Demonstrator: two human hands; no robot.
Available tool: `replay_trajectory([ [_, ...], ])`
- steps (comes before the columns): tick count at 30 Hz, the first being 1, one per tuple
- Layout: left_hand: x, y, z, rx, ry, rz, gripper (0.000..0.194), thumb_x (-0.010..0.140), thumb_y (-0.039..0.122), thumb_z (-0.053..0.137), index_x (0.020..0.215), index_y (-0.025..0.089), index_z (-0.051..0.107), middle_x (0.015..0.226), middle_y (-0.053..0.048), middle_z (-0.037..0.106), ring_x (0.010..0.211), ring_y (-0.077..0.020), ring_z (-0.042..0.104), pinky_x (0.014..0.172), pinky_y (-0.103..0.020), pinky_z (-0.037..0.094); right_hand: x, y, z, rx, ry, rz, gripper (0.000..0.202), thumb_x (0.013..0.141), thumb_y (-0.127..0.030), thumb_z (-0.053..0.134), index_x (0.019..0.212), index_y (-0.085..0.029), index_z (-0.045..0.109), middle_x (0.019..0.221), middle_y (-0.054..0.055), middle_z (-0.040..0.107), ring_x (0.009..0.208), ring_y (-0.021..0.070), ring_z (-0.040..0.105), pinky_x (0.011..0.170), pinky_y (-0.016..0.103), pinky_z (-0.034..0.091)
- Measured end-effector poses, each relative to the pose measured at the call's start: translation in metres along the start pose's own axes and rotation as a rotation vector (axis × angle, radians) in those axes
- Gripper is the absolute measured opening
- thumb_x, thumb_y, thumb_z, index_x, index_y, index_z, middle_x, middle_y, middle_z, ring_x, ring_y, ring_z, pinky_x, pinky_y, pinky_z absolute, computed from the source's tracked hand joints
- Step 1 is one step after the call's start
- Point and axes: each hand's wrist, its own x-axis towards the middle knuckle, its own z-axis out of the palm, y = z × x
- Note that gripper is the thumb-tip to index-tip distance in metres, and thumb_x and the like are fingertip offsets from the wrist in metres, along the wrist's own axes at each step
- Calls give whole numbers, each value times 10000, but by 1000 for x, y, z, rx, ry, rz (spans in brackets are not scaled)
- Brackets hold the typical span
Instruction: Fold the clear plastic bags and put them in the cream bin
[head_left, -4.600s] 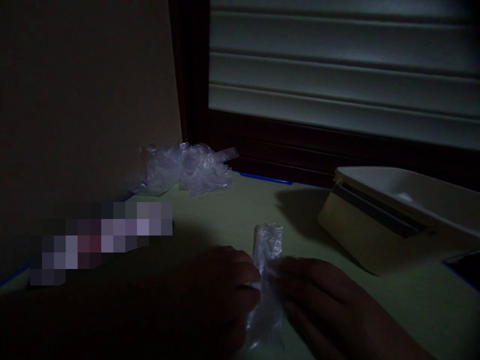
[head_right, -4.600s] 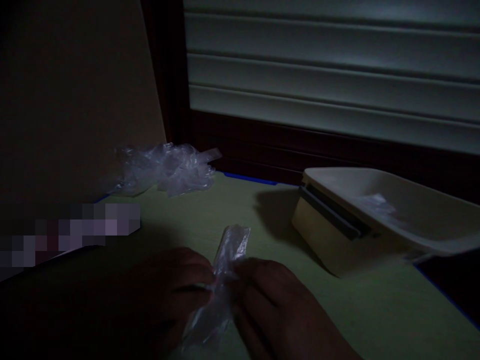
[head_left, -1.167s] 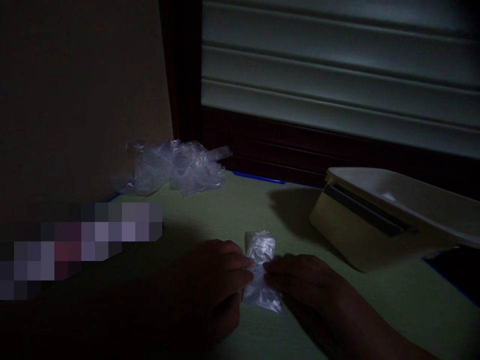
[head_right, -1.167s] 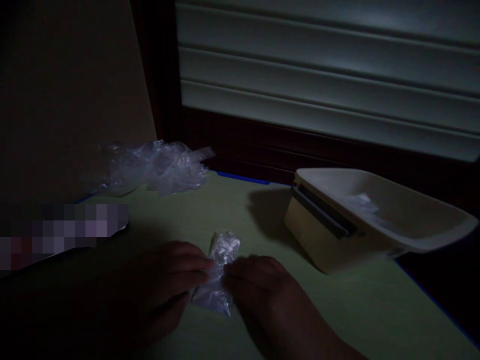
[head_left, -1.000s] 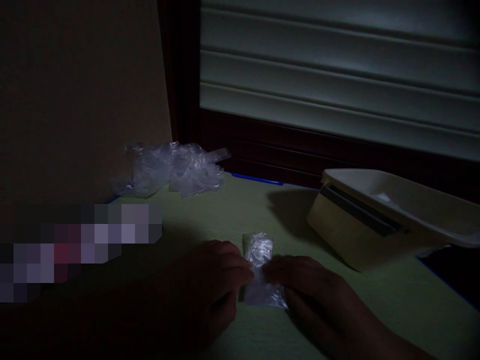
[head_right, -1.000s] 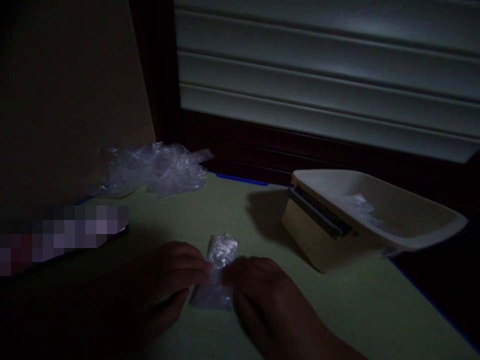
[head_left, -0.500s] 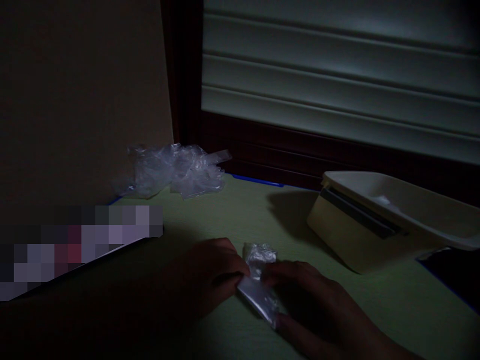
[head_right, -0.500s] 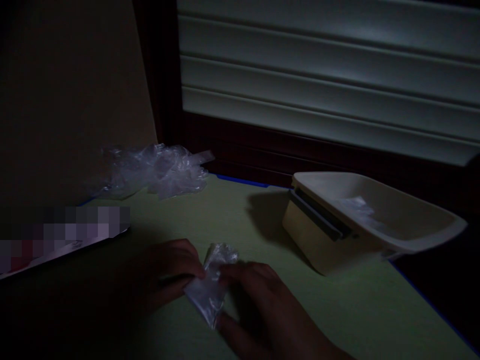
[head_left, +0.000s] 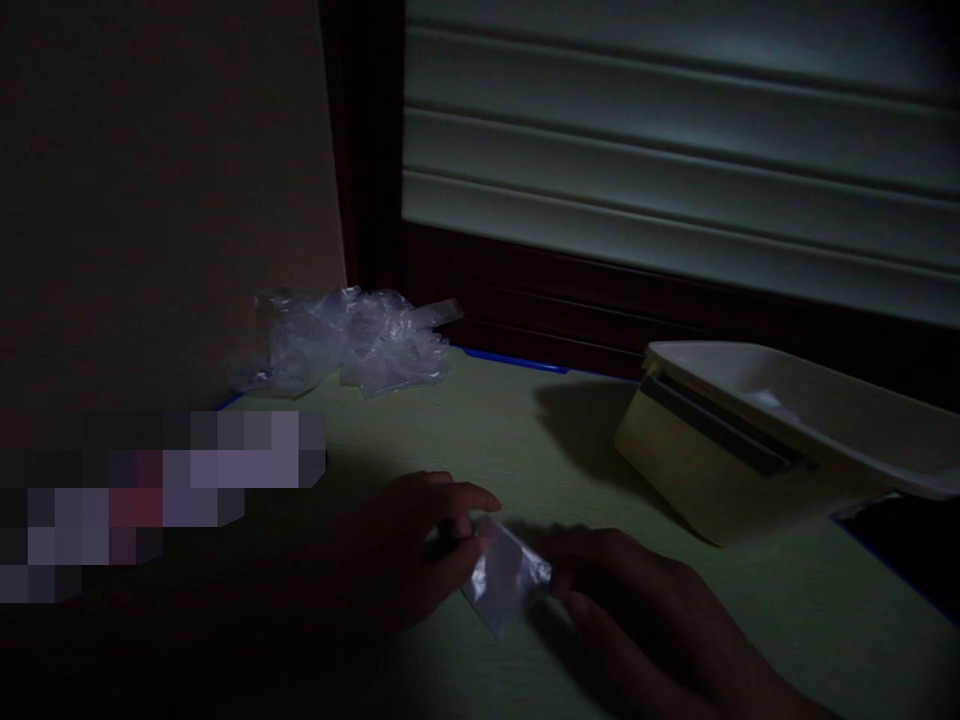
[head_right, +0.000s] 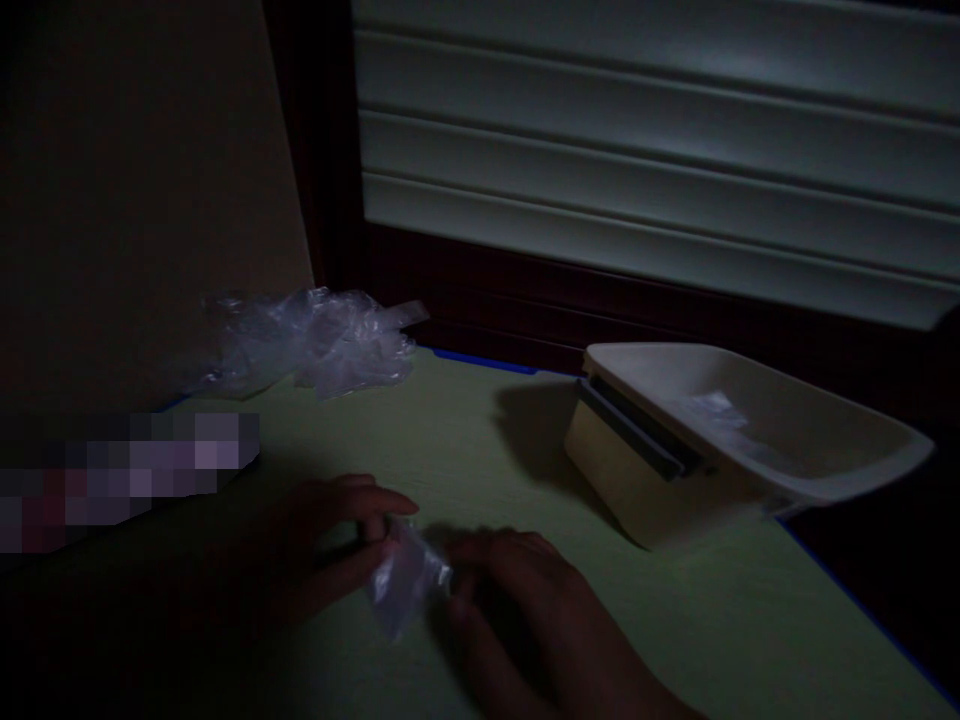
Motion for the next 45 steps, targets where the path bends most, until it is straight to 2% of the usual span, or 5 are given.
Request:
replay_trajectory([
  [7, -2, -8, 3, 132, 105, 168, 143, 790, 207, 539, 926, 166, 554, 666, 11, 550, 646, -141, 504, 641, -280, 404, -6, 3, 1, -118, 91, -93, 219, 837, -209, 484, 1044, -217, 555, 930, 46, 670, 832, 150, 639, 716, 224, 531],
  [15, 1, -2, -4, 244, 8, 143, 80, 816, 189, 521, 887, 174, 553, 740, -5, 551, 710, -159, 494, 656, -292, 395, 1, 4, -6, -400, -31, -583, 342, 836, -248, 530, 1158, -131, 544, 1090, 104, 648, 1047, 208, 571, 878, 321, 480],
  [25, -3, 25, -11, 441, -150, 466, 190, 845, 117, 471, 665, 153, 518, 713, -1, 529, 697, -151, 444, 635, -313, 332, 2, 5, 0, -404, -85, -499, 228, 831, -213, 531, 1010, -113, 631, 985, 100, 679, 905, 206, 617, 884, 352, 466],
  [34, -3, 21, -7, 459, -161, 467, 136, 829, 138, 512, 696, 157, 537, 721, -2, 557, 715, -154, 472, 663, -309, 362, 2, 4, 1, -323, -96, -442, 216, 839, -199, 507, 1007, -131, 624, 939, 107, 677, 908, 199, 606, 868, 334, 469],
  [45, -3, 15, -7, 440, 26, 100, 111, 746, 248, 557, 718, 158, 499, 764, -37, 513, 709, -184, 443, 636, -320, 374, 3, 7, 5, -307, -54, -453, 233, 832, -194, 502, 1016, -124, 626, 892, 107, 677, 887, 208, 602, 820, 350, 486],
])
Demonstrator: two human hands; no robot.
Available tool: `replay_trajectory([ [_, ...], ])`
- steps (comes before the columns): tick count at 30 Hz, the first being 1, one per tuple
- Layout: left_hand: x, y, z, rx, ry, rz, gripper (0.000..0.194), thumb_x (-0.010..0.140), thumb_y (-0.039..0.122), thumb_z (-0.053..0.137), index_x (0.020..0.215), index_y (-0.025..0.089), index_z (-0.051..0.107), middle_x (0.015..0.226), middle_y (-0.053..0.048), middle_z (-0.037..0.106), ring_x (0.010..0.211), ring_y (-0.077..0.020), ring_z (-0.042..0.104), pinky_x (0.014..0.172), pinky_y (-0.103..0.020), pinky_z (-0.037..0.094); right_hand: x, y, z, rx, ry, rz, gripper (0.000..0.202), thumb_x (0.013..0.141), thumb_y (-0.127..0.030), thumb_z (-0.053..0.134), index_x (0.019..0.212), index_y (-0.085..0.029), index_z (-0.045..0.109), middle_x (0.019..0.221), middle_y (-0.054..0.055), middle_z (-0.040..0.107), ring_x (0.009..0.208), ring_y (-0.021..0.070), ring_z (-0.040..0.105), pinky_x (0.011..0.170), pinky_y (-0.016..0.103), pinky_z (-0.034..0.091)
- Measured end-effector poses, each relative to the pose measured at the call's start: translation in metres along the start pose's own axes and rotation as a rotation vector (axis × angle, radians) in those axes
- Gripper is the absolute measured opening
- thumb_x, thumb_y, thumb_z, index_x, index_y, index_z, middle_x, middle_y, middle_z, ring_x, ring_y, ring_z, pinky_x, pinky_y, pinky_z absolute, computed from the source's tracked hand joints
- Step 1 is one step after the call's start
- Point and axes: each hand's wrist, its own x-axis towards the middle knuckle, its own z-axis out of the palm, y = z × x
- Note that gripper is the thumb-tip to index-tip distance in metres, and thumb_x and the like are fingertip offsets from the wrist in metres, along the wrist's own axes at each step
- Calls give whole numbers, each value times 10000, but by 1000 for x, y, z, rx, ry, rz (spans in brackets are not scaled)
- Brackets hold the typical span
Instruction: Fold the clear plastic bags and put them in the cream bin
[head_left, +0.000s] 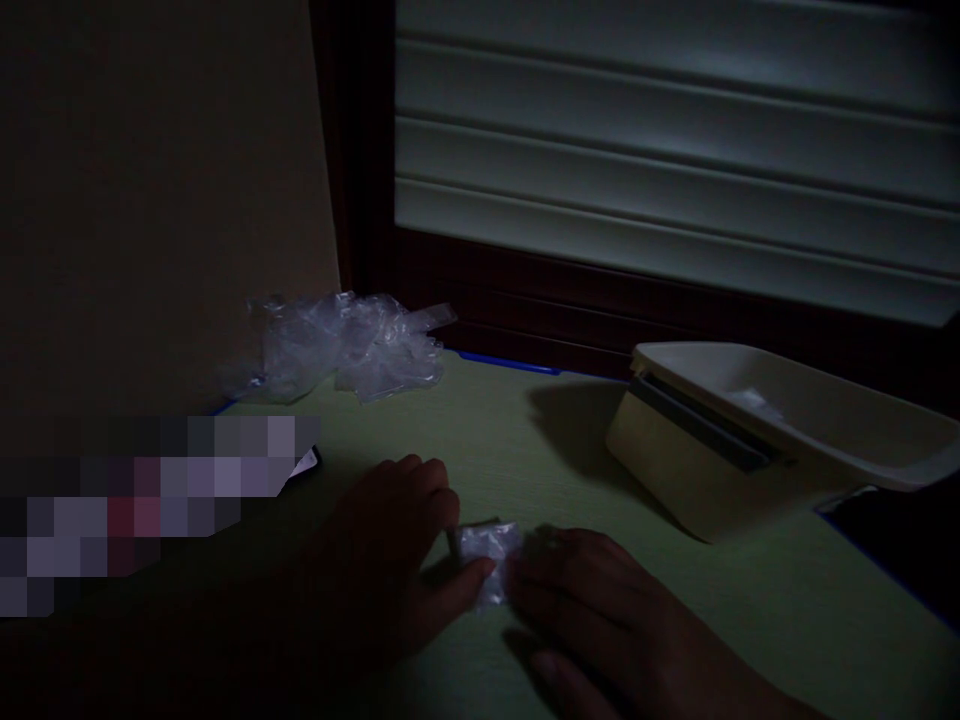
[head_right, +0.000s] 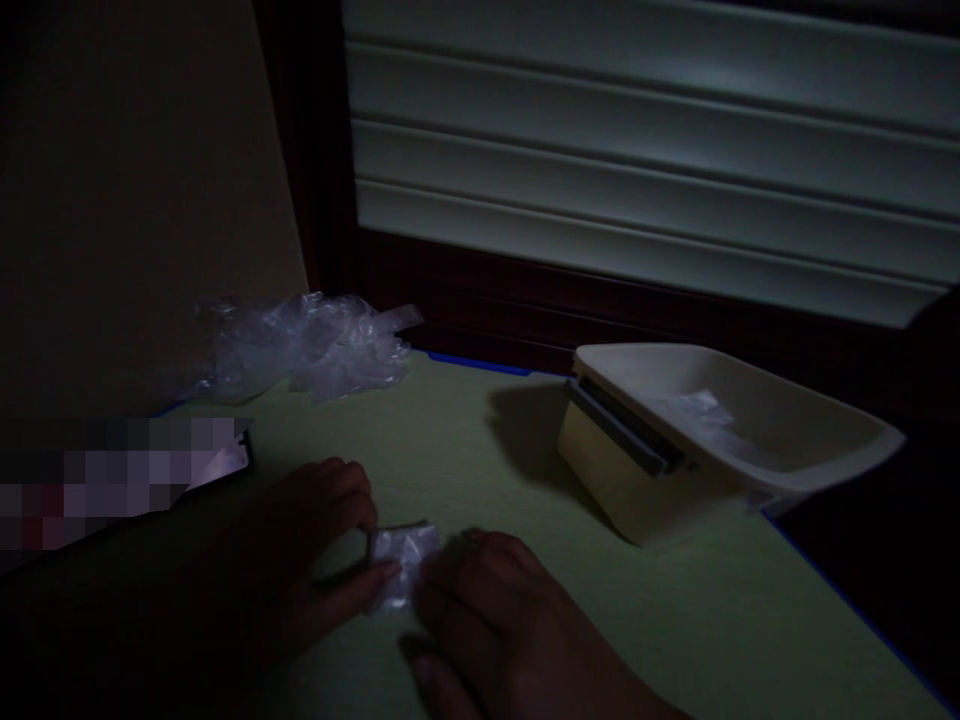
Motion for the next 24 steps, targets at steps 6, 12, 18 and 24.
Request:
replay_trajectory([
  [6, 3, -6, 4, -253, 39, -78, 83, 711, 167, 560, 684, 172, 481, 680, 5, 514, 669, -150, 475, 618, -279, 376, 1, 0, -1, 4, -16, 4, 221, 828, -189, 516, 993, -105, 638, 860, 109, 670, 863, 210, 606, 807, 347, 494],
  [12, 10, -3, -5, -540, -159, -310, 95, 731, 229, 526, 665, 165, 505, 636, 18, 571, 584, -109, 519, 559, -216, 411, -3, -3, -6, 88, 56, 78, 228, 822, -152, 523, 1034, -154, 605, 968, 108, 649, 929, 184, 601, 802, 274, 510],
  [18, 9, 8, -11, -627, -242, -306, 79, 716, 227, 514, 701, 166, 563, 578, 41, 546, 532, -92, 499, 511, -180, 396, -7, -6, 0, 420, 309, 343, 336, 757, -225, 620, 1080, -230, 530, 944, 77, 616, 843, 185, 612, 697, 248, 529],
  [24, 7, 8, -10, -719, -221, -255, 97, 725, 212, 544, 744, 197, 638, 639, 34, 617, 589, -99, 552, 567, -185, 420, 0, -7, 8, 752, 93, 586, 132, 775, -270, 597, 876, -190, 626, 698, 11, 620, 610, 121, 577, 542, 202, 485],
])
